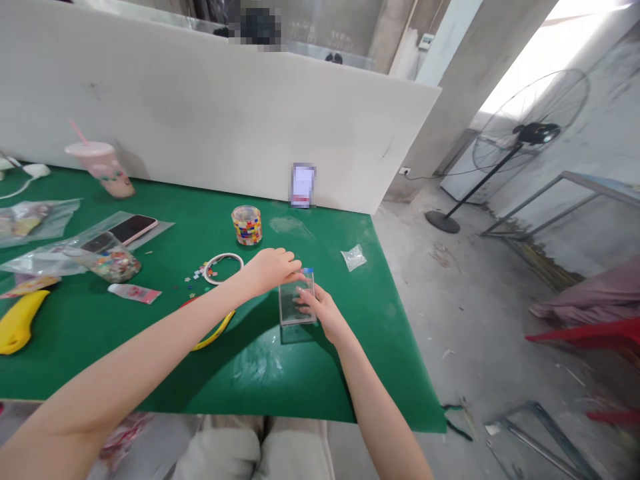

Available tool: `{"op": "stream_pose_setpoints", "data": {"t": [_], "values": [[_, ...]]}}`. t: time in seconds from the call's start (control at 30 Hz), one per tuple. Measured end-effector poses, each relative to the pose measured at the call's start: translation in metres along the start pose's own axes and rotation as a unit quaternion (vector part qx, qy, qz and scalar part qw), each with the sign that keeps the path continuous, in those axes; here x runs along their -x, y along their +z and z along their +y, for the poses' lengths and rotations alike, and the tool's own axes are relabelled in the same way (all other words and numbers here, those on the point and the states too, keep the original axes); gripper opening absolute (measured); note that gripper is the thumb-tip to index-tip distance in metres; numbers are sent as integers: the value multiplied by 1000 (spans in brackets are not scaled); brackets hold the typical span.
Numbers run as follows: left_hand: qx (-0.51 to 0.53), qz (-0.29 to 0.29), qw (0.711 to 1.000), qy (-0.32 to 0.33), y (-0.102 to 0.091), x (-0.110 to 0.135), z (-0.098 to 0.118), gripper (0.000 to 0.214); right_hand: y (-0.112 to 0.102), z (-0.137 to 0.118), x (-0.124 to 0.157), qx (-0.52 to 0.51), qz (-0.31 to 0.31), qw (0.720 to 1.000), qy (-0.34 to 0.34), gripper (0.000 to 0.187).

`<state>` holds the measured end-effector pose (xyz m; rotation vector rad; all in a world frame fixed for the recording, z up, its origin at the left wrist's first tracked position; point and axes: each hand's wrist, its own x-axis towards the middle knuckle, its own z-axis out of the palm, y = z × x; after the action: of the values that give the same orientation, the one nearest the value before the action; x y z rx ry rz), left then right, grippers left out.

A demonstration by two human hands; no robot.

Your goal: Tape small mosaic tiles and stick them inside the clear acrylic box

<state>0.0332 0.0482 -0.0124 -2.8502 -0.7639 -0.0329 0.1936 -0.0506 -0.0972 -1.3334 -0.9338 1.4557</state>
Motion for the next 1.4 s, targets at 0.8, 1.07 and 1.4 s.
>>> {"op": "stream_pose_setpoints", "data": {"t": [0.8,1.07,1.4], "values": [[197,-24,977,-80,-21,3,-4,30,-10,-5,7,10,-29,999,-42,39],[334,-47,940,-44,-18,6,-6,27,-8,0,5,3,-21,998,-56,42],[409,-7,908,-90,-20,19,-4,27,-10,-6,8,-7,-42,998,-55,39]]}}
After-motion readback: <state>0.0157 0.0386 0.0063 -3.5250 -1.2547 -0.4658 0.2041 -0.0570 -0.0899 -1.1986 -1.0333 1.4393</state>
